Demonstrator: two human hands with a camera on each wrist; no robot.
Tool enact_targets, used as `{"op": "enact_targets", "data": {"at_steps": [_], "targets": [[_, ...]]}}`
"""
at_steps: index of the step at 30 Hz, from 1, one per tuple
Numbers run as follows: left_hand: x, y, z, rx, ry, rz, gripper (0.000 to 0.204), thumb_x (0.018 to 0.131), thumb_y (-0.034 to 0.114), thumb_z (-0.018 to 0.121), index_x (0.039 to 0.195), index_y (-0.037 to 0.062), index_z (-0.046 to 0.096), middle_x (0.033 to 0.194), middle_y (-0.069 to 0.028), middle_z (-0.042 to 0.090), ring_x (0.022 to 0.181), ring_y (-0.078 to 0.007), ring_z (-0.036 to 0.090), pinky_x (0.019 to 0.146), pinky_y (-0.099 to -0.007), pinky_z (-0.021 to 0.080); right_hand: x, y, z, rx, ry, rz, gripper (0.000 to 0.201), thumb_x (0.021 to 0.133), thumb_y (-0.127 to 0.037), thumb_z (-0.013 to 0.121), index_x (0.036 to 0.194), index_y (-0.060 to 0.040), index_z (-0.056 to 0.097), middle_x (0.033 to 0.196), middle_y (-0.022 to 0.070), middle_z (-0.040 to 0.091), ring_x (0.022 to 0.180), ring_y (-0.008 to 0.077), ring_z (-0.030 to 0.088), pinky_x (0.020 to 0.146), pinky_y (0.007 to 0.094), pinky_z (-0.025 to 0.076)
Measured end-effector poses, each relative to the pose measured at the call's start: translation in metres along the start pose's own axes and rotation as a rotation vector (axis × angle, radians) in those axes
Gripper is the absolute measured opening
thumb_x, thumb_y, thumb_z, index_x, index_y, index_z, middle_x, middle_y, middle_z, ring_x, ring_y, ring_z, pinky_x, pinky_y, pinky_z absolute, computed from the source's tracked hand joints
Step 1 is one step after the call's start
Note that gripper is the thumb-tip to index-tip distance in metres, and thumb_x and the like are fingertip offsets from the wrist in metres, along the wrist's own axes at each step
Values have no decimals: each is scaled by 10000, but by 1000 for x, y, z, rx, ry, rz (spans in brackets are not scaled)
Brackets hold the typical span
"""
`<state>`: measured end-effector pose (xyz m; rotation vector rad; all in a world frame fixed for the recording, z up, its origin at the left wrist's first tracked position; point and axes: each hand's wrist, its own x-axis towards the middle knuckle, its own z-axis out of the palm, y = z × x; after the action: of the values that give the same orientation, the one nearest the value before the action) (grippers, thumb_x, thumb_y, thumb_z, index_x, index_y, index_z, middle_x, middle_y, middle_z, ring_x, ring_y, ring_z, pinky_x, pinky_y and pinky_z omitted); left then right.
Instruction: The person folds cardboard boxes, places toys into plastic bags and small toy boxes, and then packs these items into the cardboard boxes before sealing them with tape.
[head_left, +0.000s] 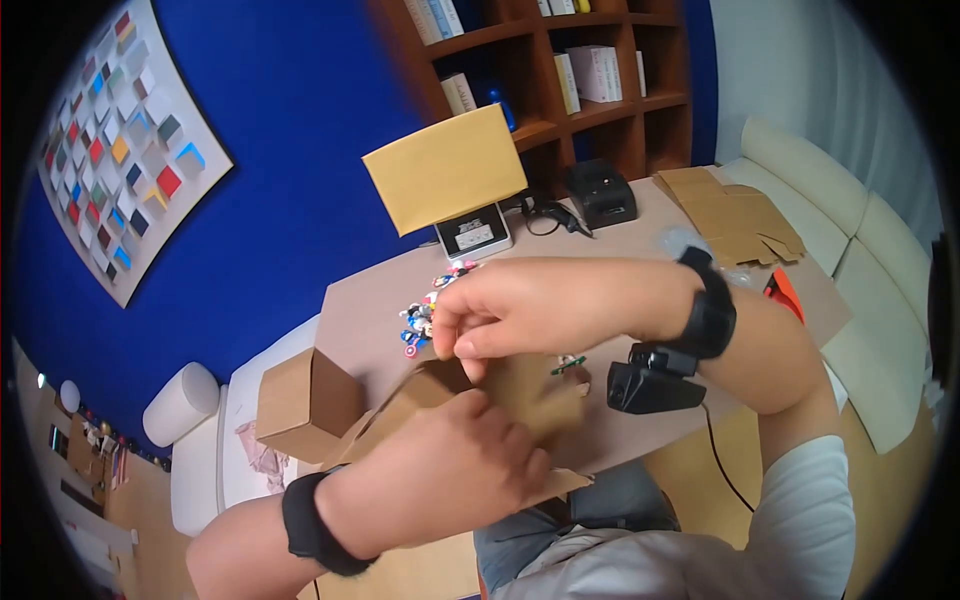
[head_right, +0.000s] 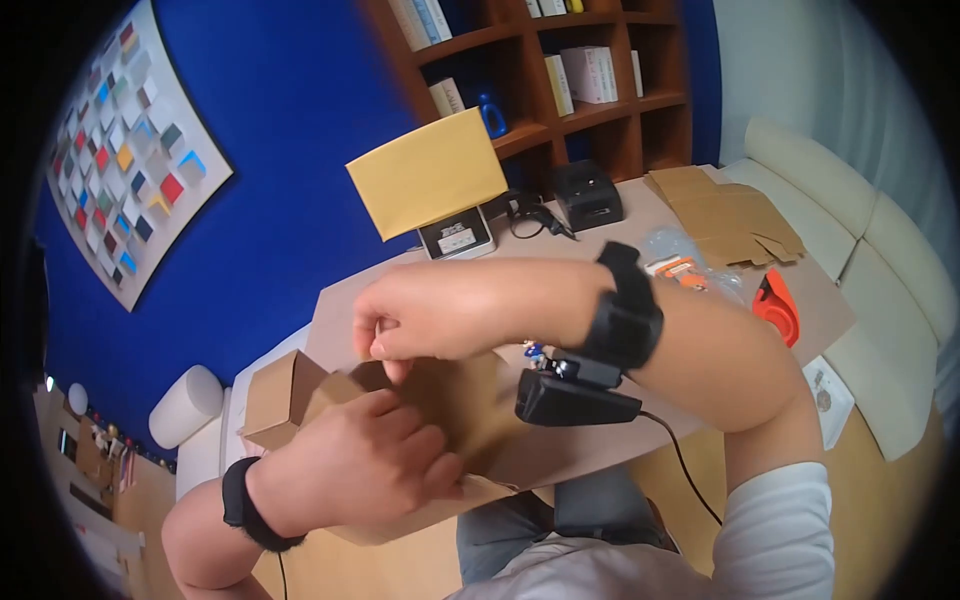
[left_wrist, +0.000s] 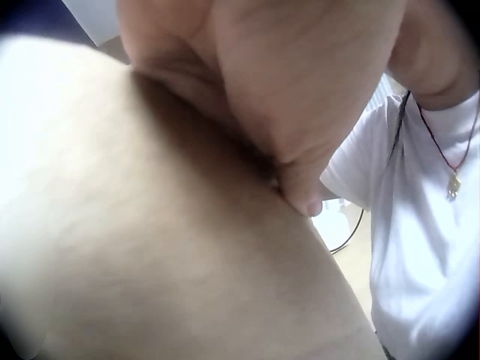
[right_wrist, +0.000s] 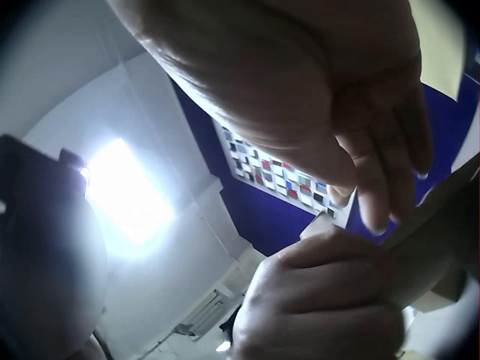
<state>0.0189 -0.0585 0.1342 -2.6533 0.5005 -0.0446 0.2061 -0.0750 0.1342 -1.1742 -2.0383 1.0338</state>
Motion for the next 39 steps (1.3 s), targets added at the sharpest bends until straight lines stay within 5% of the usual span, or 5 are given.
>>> {"op": "enact_targets", "data": {"at_steps": [4,9,18,27,39], "targets": [[-39,-7,-6,124,161,-206,236,666,273,660,649,122,479,584,10,440,507,-141,476,436,-255,345,-14,18,28,-591,366,-70,510,843,-319,597,1229,-19,450,1187,124,531,982,196,548,878,341,438],[-49,-3,-14,271,348,-269,271,721,260,626,615,136,409,564,18,362,460,-121,399,461,-249,329,-4,57,50,65,373,250,985,722,-598,647,1342,52,242,1174,239,505,1065,239,519,865,339,422],[-26,23,-11,270,416,-245,179,669,237,588,622,129,453,550,16,383,505,-138,450,504,-241,317,-11,61,60,453,447,287,588,851,-109,482,1372,2,233,1242,173,439,1119,188,434,927,317,356],[-37,26,55,-759,32,-705,272,864,315,540,911,48,564,748,-126,591,725,-308,583,714,-411,465,-49,55,83,22,580,-63,752,792,71,401,1416,8,-14,1451,224,145,1351,302,203,1076,332,200],[-46,37,138,-338,161,-800,487,769,419,628,1094,68,540,1333,-158,372,1281,-366,276,1015,-627,141,-31,97,87,4,388,-65,574,832,-307,627,1316,-100,397,1426,200,236,1338,315,222,1061,389,233]]}}
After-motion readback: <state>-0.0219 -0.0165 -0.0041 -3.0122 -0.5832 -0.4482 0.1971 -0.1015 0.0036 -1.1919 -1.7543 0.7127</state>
